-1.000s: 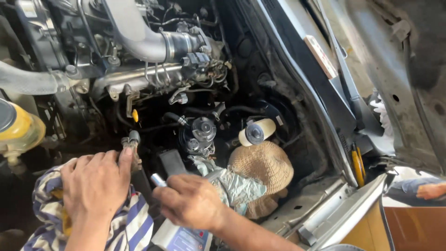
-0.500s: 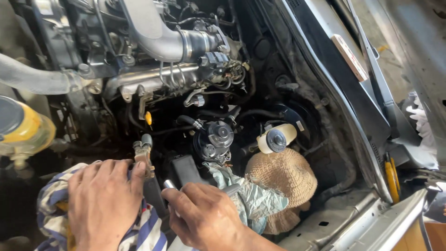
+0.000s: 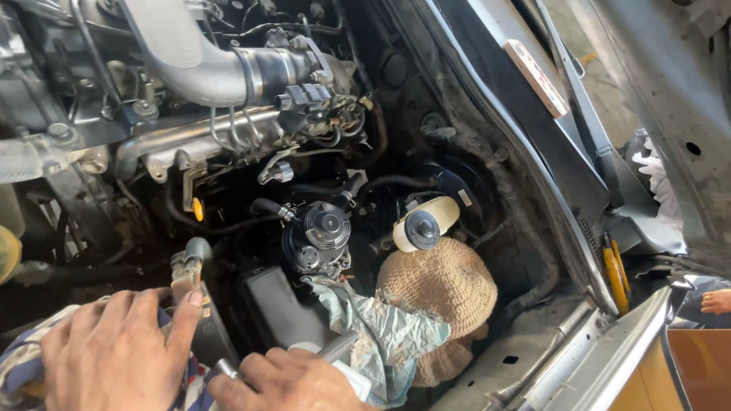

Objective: Repairing and maintaining mechanical and electrical components of a vehicle engine.

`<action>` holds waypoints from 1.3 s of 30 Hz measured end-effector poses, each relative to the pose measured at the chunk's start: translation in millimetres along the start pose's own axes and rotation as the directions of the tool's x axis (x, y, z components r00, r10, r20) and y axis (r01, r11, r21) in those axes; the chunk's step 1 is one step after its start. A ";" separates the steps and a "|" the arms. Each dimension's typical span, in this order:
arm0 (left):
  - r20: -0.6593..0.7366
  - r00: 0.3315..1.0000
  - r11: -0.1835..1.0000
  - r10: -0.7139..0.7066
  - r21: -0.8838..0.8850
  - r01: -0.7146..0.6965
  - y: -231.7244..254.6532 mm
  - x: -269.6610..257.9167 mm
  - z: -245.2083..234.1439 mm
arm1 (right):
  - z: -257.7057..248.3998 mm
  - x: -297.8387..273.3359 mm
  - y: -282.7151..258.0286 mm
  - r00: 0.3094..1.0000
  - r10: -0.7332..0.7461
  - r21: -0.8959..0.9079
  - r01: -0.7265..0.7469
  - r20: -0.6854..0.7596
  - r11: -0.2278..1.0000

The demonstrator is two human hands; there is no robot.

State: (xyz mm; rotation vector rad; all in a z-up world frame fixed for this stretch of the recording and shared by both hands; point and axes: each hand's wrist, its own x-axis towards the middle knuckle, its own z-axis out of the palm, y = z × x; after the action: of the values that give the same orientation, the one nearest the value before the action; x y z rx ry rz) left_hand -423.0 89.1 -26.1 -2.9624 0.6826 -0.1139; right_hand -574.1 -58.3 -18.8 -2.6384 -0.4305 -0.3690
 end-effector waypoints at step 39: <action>-0.107 0.993 0.998 0.042 0.050 -0.037 -7.7 7.6 45.8 | 89.1 -58.5 42.2 0.965 0.253 -0.024 -0.252 0.062 0.967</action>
State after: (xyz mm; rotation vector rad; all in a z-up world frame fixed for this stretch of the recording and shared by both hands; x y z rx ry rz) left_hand -408.5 96.3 -70.2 -2.9123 0.7397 -0.2858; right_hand -596.1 -67.2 -130.9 -2.6832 -0.1066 -0.2068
